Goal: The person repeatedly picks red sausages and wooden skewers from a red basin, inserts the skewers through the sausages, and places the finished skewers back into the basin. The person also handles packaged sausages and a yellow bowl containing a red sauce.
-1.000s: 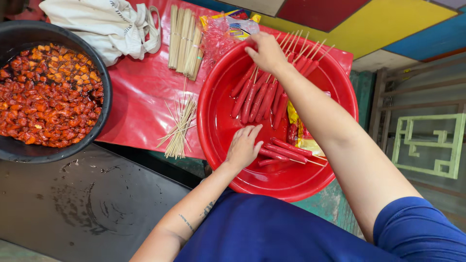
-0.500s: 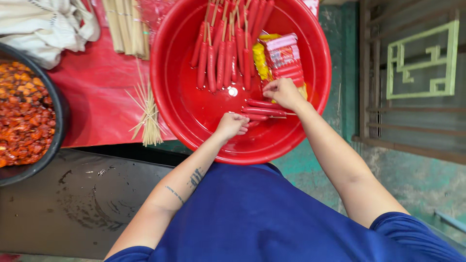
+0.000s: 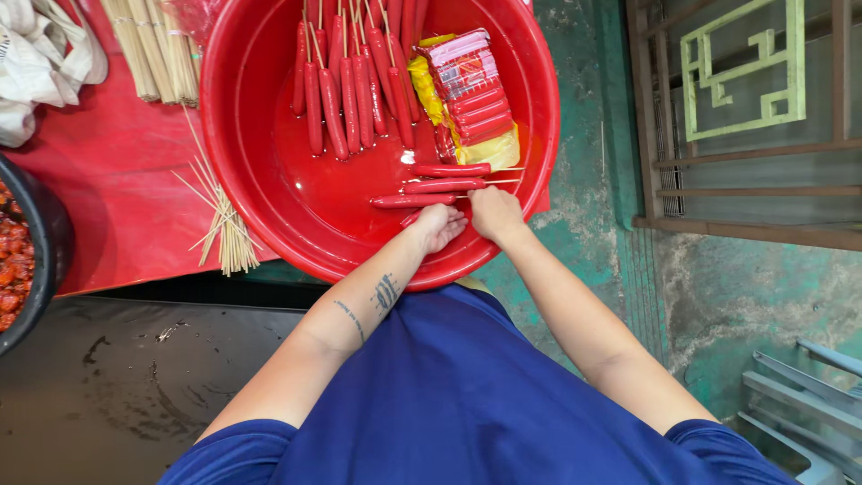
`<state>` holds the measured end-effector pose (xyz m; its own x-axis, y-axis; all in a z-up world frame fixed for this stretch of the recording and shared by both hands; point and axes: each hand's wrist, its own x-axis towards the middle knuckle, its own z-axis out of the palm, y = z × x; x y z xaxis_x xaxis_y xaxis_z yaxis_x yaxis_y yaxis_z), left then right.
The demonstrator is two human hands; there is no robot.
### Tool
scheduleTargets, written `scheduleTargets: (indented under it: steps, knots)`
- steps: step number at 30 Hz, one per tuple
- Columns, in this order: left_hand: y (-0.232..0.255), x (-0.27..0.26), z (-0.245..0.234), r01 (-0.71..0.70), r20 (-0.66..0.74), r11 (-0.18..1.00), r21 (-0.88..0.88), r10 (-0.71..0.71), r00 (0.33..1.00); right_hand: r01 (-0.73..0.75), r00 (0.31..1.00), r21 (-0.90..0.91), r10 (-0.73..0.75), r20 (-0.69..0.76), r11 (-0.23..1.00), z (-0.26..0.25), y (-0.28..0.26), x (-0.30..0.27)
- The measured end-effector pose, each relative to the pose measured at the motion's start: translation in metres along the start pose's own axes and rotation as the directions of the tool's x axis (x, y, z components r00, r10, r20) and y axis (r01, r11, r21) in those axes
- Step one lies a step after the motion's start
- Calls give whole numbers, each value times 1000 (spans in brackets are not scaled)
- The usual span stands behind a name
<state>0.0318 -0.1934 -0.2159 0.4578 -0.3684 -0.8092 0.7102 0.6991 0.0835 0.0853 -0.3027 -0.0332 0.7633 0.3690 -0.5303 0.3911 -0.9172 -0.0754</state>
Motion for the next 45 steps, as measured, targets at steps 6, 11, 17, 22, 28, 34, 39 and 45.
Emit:
scheduleTargets:
  steps: [6,11,17,22,28,34,39,45]
  knots:
    - [-9,13,-3,-53,-46,997,-62,50,998,100,991,-107,-109,-80,989,14,-4,4]
    - [-13,-16,-2,-124,-72,992,-29,122,990,37,999,164,-35,-19,986,1,-8,1]
    - [1,-87,4,-229,-56,973,-24,228,972,108,994,601,-83,-68,792,-7,-4,-3]
    - [20,-134,24,-397,-35,916,-56,396,918,135,991,871,-44,-130,472,-7,-22,-13]
    - [50,-186,44,-714,23,683,158,720,694,194,981,966,-21,-193,170,-30,-47,-28]
    - [66,-227,63,-783,81,562,265,797,599,296,953,954,61,-298,37,-52,-61,-29]
    - [67,-243,73,-824,118,473,311,842,527,334,930,942,153,-333,20,-55,-72,-26]
    - [71,-252,74,-831,168,494,254,824,541,444,886,896,140,-443,21,-67,-79,-32]
